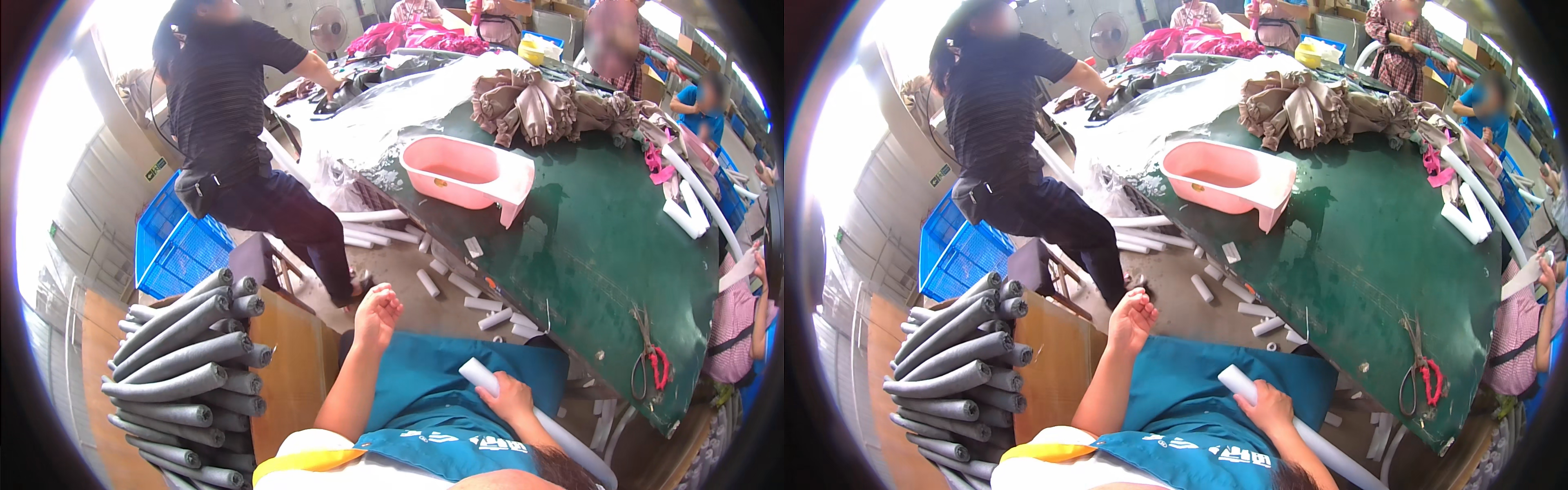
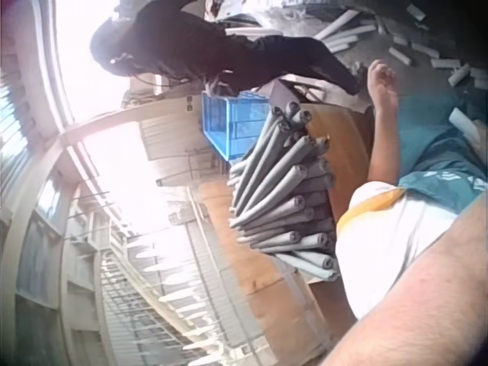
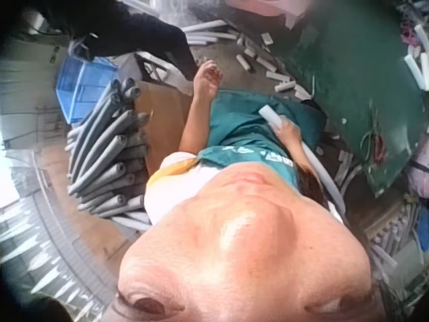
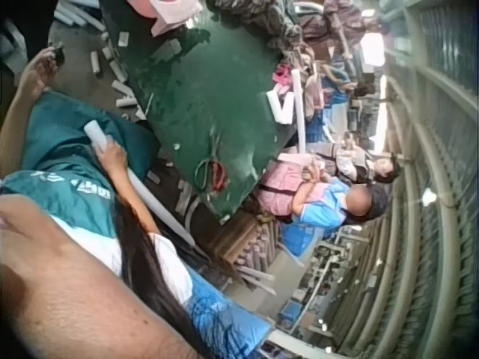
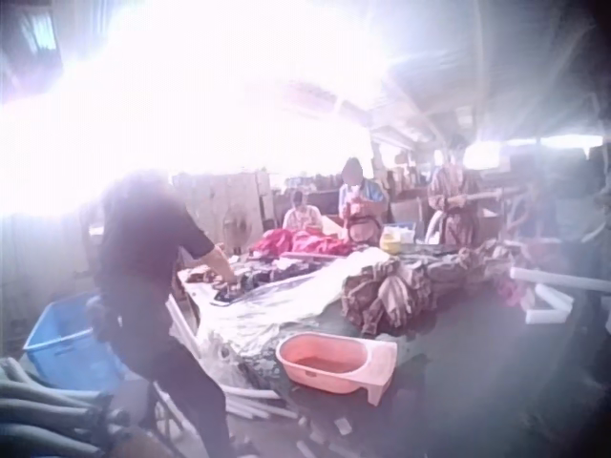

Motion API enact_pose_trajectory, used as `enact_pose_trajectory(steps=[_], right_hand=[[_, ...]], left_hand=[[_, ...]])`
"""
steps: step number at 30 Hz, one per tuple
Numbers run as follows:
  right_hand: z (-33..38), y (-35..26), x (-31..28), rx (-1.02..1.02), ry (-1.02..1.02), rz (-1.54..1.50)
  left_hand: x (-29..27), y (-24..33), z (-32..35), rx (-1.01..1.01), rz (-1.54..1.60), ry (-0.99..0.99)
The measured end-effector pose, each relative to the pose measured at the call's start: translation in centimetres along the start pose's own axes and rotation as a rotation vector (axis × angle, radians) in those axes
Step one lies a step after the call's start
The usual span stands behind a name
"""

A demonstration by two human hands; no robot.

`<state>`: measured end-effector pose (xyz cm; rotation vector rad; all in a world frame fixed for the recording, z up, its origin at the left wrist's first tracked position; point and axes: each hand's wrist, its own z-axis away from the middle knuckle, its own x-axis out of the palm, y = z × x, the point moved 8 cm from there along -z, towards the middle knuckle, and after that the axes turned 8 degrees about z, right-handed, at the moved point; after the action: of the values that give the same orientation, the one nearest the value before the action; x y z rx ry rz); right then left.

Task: The person slides gray fabric sleeves over white PVC pipes, trims the excess fabric with scissors, and places the finished pieces into a blue crate. The person repeats this process for multiple pipes.

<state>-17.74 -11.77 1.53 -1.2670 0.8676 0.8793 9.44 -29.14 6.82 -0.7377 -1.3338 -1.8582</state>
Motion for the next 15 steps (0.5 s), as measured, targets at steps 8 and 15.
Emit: enact_pose_trajectory(steps=[8,15], right_hand=[[-1.9,-1.2,0.9,-0.088,-0.013,0.015],[-1.3,0.1,0.4,-0.020,-0.043,-0.035]], left_hand=[[-0.1,1.7,-0.8,0.069,-0.011,-0.004],[-3.5,-0.5,-0.6,-0.005,0.045,0.050]])
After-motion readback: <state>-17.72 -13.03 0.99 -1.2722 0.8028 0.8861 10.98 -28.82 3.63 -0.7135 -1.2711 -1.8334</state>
